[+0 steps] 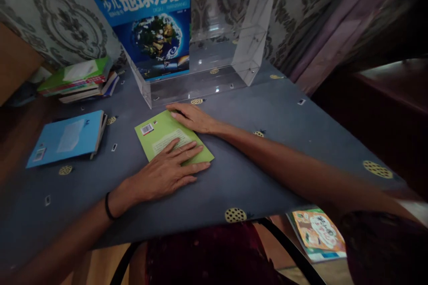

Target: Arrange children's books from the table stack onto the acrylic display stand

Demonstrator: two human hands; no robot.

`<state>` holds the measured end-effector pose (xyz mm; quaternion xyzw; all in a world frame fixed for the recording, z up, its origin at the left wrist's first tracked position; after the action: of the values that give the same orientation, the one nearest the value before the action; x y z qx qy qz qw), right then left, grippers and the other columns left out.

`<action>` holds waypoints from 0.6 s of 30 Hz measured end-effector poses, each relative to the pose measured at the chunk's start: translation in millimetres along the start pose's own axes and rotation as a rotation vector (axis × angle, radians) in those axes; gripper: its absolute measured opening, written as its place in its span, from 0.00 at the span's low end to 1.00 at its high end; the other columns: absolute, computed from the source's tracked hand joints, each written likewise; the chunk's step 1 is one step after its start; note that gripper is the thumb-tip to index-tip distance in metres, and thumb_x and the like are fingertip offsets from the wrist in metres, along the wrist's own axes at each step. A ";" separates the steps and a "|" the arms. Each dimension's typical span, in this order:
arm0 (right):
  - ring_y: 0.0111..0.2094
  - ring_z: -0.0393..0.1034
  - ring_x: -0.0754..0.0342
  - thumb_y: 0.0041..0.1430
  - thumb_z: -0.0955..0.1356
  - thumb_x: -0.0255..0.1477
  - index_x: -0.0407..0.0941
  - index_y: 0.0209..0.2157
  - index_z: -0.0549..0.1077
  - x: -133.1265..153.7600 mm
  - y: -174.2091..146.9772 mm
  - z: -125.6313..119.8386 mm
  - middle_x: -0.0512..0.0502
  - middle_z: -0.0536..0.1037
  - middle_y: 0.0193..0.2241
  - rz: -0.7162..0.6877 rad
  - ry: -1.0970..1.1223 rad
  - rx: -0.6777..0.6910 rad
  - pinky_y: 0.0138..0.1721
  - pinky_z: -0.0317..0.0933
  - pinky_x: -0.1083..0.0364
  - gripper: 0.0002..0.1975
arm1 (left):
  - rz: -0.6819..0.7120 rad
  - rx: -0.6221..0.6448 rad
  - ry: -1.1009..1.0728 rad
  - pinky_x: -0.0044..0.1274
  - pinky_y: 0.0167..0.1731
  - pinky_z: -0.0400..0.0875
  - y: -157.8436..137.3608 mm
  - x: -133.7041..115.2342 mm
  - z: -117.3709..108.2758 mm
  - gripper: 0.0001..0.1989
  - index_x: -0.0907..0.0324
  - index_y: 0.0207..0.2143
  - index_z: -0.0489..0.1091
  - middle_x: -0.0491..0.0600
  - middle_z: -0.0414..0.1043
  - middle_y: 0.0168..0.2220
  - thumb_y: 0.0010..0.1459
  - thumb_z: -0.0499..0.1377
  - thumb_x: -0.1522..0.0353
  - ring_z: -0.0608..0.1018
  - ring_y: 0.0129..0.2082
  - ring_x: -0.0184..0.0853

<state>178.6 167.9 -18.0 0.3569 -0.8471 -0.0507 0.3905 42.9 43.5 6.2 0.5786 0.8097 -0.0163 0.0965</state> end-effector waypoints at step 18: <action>0.72 0.40 0.36 0.72 0.57 0.39 0.33 0.67 0.56 100.7 -67.3 52.1 0.24 0.53 0.69 -0.032 -0.369 0.247 0.69 0.39 0.31 0.31 | -0.354 -0.407 -0.034 0.40 0.60 0.70 -77.8 52.6 -9.1 0.16 0.61 0.56 0.68 0.57 0.72 0.57 0.72 0.48 0.68 0.72 0.61 0.40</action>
<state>136.0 43.2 -15.4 0.4001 -0.8982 -0.0171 0.1814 -47.9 68.2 -0.7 0.3964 0.8831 0.1206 0.2202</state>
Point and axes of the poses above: each hand's wrist, its own y-axis towards the middle knuckle, its own z-axis out of the palm, x = y × z, the point moved 4 cm from there along y, towards the middle knuckle
